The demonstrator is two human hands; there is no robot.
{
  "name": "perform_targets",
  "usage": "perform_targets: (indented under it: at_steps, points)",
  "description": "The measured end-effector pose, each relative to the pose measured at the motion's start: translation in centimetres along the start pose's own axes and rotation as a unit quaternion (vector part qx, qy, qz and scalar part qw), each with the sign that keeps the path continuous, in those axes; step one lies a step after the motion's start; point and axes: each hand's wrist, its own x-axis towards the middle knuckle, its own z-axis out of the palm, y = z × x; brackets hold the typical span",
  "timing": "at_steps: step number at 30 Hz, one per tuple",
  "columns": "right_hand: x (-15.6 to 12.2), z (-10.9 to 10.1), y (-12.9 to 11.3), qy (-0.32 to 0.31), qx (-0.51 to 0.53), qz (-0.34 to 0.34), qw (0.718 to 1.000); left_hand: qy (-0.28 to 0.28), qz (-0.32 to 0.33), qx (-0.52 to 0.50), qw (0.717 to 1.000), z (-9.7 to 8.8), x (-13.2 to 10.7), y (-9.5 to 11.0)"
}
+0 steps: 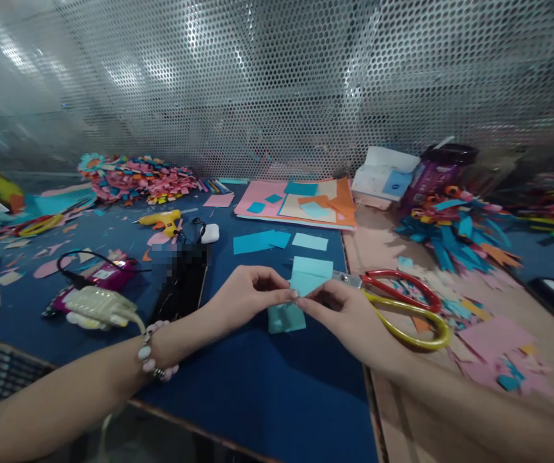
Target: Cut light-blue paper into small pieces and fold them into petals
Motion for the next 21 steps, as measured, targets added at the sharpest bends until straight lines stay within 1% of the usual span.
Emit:
perform_targets:
  at_steps: [5,8,12,15,21]
  points:
    - [0.1,-0.2,-0.07,-0.013,0.036,0.011,0.999,-0.006,-0.01,-0.009,1.0,0.07,0.0,-0.13]
    - [0.06,-0.21,-0.16,-0.01,0.037,0.016,0.999,-0.009,-0.006,-0.022,1.0,0.09,0.02,-0.27]
    - [-0.05,-0.2,0.06,-0.008,0.039,0.001,0.999,-0.011,-0.011,-0.03,0.999,0.19,0.07,-0.31]
    - [-0.12,-0.29,0.15,0.003,0.021,-0.005,1.0,-0.014,-0.008,-0.029,0.999,0.25,0.07,-0.24]
    - [-0.21,-0.36,-0.3,0.006,0.019,-0.025,1.0,-0.023,-0.006,-0.028,0.999,0.19,0.04,-0.26]
